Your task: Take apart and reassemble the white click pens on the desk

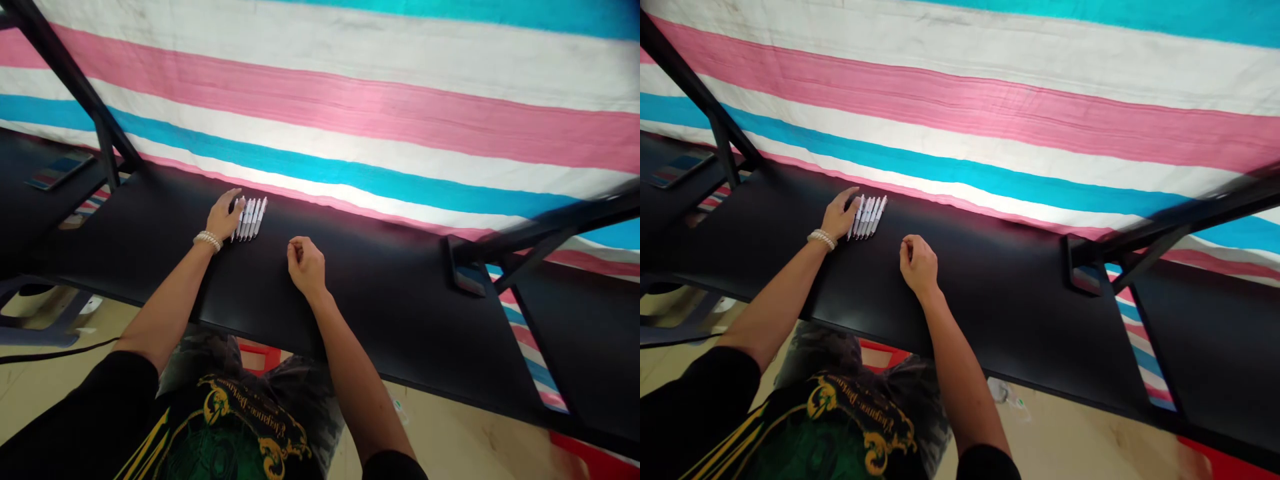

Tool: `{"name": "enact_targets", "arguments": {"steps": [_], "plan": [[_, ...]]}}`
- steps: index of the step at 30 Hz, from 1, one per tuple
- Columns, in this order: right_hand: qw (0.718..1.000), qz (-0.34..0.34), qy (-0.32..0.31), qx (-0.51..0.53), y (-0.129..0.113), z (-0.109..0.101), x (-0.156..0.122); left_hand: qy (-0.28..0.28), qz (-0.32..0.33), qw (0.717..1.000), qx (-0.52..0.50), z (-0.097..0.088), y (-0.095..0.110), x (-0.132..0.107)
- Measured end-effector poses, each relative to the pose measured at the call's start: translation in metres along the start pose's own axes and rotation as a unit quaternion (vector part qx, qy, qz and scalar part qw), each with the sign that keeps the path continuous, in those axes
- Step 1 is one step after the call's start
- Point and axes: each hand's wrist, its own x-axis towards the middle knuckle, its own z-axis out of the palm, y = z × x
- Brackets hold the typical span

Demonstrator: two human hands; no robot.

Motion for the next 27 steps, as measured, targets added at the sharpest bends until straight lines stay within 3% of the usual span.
{"name": "enact_targets", "arguments": {"steps": [6,15,19,23,27], "plan": [[1.000,-0.006,-0.003,0.003,-0.001,0.004,0.000,-0.150,0.051,0.984,0.085,0.008,0.003,0.025],[1.000,-0.007,-0.008,-0.001,0.004,0.004,-0.001,-0.234,0.098,0.962,0.103,0.029,0.010,0.040],[0.999,0.000,-0.035,-0.008,0.005,0.005,0.001,-0.246,0.124,0.954,0.122,0.040,0.026,0.014],[0.998,0.031,-0.059,0.012,0.000,0.001,-0.001,-0.251,0.139,0.953,0.097,0.055,0.053,-0.040],[0.993,0.054,-0.099,0.026,-0.011,-0.013,-0.020,-0.233,0.145,0.957,0.098,0.059,0.074,-0.089]]}}
